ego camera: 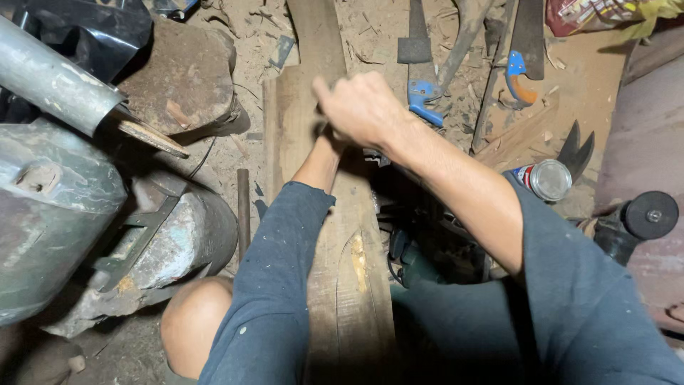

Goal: The person marks a curved line on a wooden plank using a compass, then uses a handheld electric carving machine to cut along the marked line. The person holds the tool with both hands and guides it along the curve, producing wood shavings.

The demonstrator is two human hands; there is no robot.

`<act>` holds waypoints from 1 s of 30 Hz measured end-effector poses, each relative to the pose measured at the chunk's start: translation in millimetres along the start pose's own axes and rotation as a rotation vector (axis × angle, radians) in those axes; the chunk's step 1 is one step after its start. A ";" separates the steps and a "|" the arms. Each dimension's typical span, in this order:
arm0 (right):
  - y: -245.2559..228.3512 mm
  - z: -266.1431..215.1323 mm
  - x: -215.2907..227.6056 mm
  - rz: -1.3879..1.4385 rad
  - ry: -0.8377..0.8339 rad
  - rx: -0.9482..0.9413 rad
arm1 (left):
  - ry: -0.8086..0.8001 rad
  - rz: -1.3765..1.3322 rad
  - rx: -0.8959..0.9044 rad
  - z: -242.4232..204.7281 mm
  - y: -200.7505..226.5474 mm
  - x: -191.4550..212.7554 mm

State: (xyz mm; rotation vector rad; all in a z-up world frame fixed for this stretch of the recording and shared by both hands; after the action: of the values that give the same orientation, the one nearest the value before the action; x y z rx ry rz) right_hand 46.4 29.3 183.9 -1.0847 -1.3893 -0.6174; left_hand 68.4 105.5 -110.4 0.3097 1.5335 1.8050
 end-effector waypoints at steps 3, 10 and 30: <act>35.0 10.1 14.0 0.210 0.260 -0.160 | 0.186 -0.411 0.279 19.2 -1.9 -2.5; 95.6 -2.4 -3.4 0.639 0.460 -0.373 | 0.204 0.360 0.297 37.8 64.9 -17.8; 28.9 -86.8 -18.0 0.067 0.588 -0.363 | 0.287 0.451 0.295 37.8 107.0 -33.2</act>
State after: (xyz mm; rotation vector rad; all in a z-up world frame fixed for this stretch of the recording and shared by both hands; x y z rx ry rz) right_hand 109.3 -38.6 172.9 -1.1050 -0.7434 -1.0675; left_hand 74.8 110.1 7.6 0.5989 2.0683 2.0252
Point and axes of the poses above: each hand's wrist, its own z-axis towards the middle knuckle, its own x-axis out of the back of the hand, y = z × x, the point moved 7 cm from there along z, towards the middle knuckle, and after that the axes turned 14 degrees about z, right-handed, at the moved point
